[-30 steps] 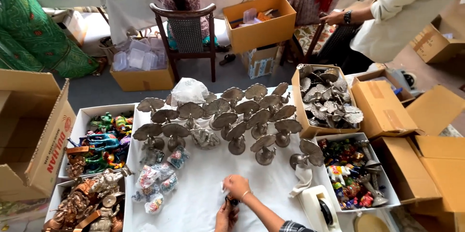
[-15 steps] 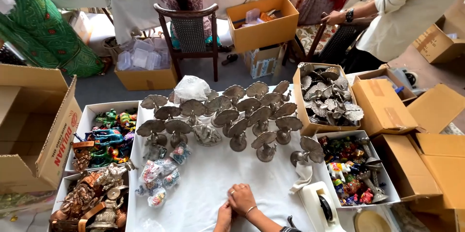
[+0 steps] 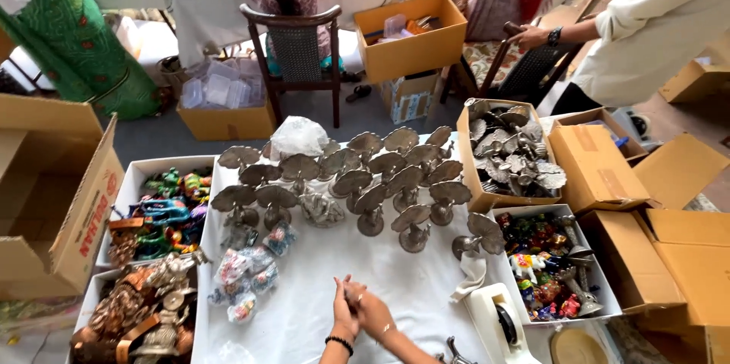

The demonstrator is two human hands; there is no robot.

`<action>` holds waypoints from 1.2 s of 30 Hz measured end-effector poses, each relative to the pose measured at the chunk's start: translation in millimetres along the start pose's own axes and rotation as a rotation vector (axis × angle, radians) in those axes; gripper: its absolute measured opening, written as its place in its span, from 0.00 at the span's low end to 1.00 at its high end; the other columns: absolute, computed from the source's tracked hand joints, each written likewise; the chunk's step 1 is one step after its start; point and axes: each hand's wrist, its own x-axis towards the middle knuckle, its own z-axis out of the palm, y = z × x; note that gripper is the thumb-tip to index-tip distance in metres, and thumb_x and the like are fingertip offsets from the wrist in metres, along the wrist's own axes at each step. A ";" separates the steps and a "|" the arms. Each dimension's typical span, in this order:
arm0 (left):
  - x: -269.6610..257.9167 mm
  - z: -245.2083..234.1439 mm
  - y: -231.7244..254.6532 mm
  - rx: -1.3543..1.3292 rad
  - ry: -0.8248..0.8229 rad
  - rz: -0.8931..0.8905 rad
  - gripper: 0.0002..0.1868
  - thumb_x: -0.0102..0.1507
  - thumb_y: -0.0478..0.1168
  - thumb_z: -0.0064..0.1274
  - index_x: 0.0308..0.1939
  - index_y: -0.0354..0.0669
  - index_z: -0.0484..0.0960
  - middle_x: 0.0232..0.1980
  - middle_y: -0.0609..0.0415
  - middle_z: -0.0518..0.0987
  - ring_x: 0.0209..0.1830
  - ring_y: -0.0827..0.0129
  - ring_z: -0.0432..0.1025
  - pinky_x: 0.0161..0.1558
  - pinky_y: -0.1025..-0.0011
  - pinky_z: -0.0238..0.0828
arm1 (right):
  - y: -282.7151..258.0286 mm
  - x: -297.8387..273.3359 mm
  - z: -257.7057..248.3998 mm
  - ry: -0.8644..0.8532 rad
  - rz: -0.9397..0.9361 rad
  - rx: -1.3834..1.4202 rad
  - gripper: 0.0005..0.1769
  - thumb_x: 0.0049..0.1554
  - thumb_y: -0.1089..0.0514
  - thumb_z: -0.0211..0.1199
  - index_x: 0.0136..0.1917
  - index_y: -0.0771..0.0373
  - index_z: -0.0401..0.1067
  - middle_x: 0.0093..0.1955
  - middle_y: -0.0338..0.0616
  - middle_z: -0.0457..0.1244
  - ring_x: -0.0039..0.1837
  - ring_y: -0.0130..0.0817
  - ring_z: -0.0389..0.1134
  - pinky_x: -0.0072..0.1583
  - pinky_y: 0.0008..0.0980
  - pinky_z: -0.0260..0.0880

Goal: Wrapping small decorative figurines in protective paper and placing them into boxes for shipping.

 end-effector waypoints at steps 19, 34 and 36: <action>-64.2 6.6 21.2 0.072 -0.203 -0.031 0.38 0.68 0.67 0.27 0.71 0.46 0.65 0.70 0.45 0.72 0.67 0.46 0.67 0.65 0.51 0.65 | -3.0 -15.7 28.5 -0.208 -0.062 -0.216 0.33 0.63 0.51 0.55 0.80 0.58 0.56 0.82 0.52 0.49 0.83 0.50 0.47 0.75 0.49 0.49; -78.8 34.7 26.4 0.128 -0.070 -0.108 0.33 0.71 0.63 0.28 0.71 0.48 0.67 0.68 0.47 0.73 0.65 0.54 0.69 0.65 0.55 0.67 | -14.8 -26.9 11.2 -0.147 -0.117 -0.201 0.32 0.63 0.55 0.56 0.79 0.57 0.58 0.83 0.46 0.49 0.82 0.47 0.50 0.74 0.48 0.51; -79.3 33.4 26.1 0.123 -0.085 -0.115 0.32 0.71 0.62 0.29 0.71 0.48 0.67 0.68 0.49 0.73 0.65 0.55 0.69 0.64 0.54 0.68 | -16.6 -26.2 9.8 -0.152 -0.111 -0.198 0.33 0.63 0.55 0.56 0.80 0.56 0.57 0.83 0.46 0.49 0.82 0.46 0.50 0.74 0.47 0.51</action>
